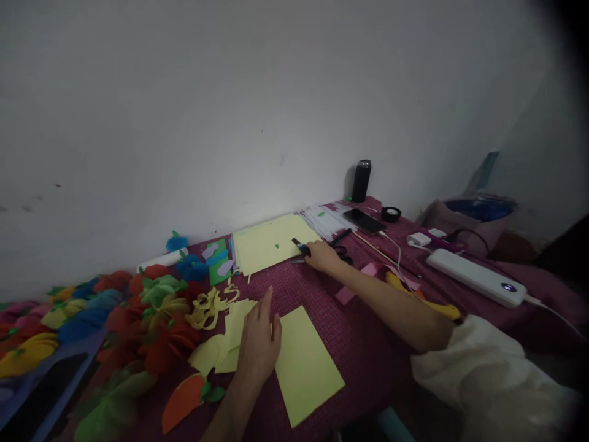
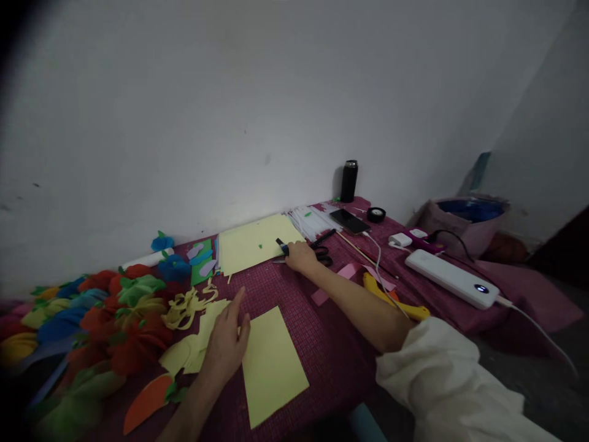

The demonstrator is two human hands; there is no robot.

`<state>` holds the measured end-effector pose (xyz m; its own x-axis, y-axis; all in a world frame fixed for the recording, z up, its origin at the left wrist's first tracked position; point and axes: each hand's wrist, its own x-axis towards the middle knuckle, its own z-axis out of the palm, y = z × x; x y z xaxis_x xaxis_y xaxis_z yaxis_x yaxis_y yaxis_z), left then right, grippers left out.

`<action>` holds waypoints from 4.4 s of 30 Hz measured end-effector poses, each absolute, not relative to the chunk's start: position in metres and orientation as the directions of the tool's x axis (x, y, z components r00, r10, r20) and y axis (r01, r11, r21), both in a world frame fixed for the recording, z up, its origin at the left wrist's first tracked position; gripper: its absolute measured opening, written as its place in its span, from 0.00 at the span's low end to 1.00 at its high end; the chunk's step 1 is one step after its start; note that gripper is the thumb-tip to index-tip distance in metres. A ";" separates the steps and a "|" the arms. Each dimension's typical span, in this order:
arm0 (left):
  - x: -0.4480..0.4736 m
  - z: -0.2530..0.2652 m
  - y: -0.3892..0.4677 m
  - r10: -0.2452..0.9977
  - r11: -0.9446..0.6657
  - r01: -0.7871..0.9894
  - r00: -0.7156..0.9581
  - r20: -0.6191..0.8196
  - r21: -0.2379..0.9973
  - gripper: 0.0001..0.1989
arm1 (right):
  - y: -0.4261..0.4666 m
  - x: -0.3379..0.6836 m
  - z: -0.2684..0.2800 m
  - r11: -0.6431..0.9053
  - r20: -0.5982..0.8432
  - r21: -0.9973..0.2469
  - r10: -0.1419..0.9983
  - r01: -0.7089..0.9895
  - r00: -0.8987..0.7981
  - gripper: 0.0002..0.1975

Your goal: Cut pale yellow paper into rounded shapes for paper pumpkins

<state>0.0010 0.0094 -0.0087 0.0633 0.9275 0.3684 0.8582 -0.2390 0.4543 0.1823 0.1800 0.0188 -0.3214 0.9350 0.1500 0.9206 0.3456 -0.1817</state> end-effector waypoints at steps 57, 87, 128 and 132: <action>0.007 -0.028 0.020 0.933 -0.120 0.354 -0.280 0.228 0.927 0.29 | 0.130 0.195 0.024 0.279 0.120 -0.952 0.714 0.123 -0.690 0.20; 0.009 -0.029 0.023 0.970 0.062 -0.088 -0.230 -0.081 0.994 0.13 | 0.136 0.188 0.012 0.115 0.080 -0.993 0.850 0.036 -0.520 0.21; 0.007 -0.007 0.015 0.987 0.109 -0.282 -0.082 -0.137 0.953 0.18 | 0.121 0.184 0.003 -0.159 -0.134 -0.986 0.603 0.046 -0.787 0.15; 0.005 -0.010 0.014 0.984 0.132 -0.334 -0.067 -0.163 0.933 0.16 | 0.120 0.186 0.006 -0.176 -0.126 -0.984 0.568 0.029 -0.814 0.15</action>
